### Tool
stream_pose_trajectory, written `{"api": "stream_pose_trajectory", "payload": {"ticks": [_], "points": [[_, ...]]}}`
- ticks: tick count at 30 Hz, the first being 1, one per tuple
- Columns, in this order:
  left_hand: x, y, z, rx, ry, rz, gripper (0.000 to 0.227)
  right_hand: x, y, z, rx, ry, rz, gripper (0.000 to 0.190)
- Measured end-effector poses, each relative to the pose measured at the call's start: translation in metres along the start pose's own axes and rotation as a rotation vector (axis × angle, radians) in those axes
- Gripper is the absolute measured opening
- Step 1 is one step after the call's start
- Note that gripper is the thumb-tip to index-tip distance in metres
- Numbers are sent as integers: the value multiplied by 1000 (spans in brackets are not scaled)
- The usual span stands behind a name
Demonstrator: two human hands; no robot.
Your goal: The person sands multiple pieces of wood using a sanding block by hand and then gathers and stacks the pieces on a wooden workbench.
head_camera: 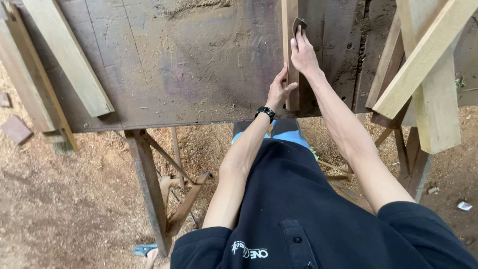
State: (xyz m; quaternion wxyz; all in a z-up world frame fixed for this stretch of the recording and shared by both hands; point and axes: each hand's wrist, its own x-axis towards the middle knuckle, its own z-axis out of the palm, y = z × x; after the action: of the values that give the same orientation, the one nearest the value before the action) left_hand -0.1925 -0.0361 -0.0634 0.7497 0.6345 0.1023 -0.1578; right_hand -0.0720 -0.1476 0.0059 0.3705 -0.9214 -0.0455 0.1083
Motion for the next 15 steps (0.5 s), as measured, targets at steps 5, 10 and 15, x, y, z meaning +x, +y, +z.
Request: {"api": "stream_pose_trajectory", "payload": {"ticks": [5,10,15], "points": [[8,-5,-3,138,23,-72,90,-82,11,3,-18,-63,-61,57],[3,-6,-7,114,29,-76,89,-94,27,15,-57,-35,-199,56],[4,3,0,151,60,-162,92,23,30,9,-12,-59,-110,55]]}}
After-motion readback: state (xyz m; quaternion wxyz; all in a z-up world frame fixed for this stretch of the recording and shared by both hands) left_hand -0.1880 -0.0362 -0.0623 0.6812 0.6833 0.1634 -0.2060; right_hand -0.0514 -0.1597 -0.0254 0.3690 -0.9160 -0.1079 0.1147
